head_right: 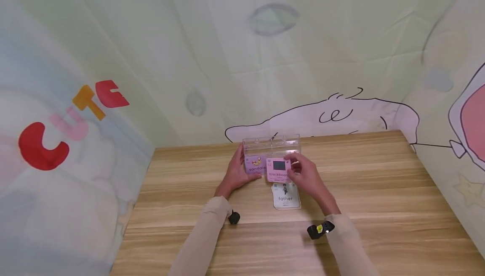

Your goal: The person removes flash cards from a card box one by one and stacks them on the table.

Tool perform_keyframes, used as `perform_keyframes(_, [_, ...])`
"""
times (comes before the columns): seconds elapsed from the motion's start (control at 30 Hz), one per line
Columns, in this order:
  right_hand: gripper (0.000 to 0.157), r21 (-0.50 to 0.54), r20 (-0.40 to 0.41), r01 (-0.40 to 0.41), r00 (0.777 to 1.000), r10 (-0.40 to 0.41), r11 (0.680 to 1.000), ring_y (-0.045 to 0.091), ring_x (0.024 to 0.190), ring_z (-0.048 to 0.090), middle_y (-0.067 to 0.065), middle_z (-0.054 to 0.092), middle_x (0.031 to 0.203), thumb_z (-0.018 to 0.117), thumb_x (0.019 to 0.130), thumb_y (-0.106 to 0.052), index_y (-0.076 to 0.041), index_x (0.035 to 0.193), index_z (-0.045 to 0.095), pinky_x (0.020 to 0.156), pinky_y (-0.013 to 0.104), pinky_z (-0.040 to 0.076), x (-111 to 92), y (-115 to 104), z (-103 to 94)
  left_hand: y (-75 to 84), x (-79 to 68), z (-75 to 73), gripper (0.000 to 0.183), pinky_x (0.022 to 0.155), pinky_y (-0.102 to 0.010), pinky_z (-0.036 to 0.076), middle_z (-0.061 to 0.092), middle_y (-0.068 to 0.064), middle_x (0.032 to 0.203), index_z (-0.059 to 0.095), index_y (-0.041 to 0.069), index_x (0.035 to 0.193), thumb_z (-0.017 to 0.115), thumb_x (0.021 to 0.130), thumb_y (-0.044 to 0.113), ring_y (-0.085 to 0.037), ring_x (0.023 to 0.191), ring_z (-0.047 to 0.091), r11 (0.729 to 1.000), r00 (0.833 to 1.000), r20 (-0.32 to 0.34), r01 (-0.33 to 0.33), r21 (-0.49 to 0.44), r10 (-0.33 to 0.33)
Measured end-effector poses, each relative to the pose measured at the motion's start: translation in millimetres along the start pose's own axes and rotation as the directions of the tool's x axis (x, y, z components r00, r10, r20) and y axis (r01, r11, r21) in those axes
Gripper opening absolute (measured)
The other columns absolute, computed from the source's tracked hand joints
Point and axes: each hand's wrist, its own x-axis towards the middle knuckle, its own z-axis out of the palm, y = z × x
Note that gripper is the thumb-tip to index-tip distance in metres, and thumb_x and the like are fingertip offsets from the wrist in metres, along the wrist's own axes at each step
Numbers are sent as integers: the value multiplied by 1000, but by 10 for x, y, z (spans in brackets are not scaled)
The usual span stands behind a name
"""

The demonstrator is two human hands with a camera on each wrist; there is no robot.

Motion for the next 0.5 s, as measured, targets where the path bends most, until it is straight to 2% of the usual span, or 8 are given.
perform_keyframes(0.27, [38,-18,39,-80,996,80,997,26,94,61,12,58,112,66,84,3,-11,118,57,85,35,56,-135,69,-49,-10,3,6,133,110,-28,31,28,1,153,-8,38,151,89,60,45,-15,134,36,1000,1000,-5,-7,-2,7])
perform_keyframes(0.5, [40,-32,44,-95,994,97,995,25,94,61,11,59,112,67,83,4,-10,120,58,85,33,55,-246,160,-50,-17,4,6,134,110,-28,32,31,0,151,-8,37,151,89,59,45,-16,134,38,1000,1000,-6,-16,-1,16])
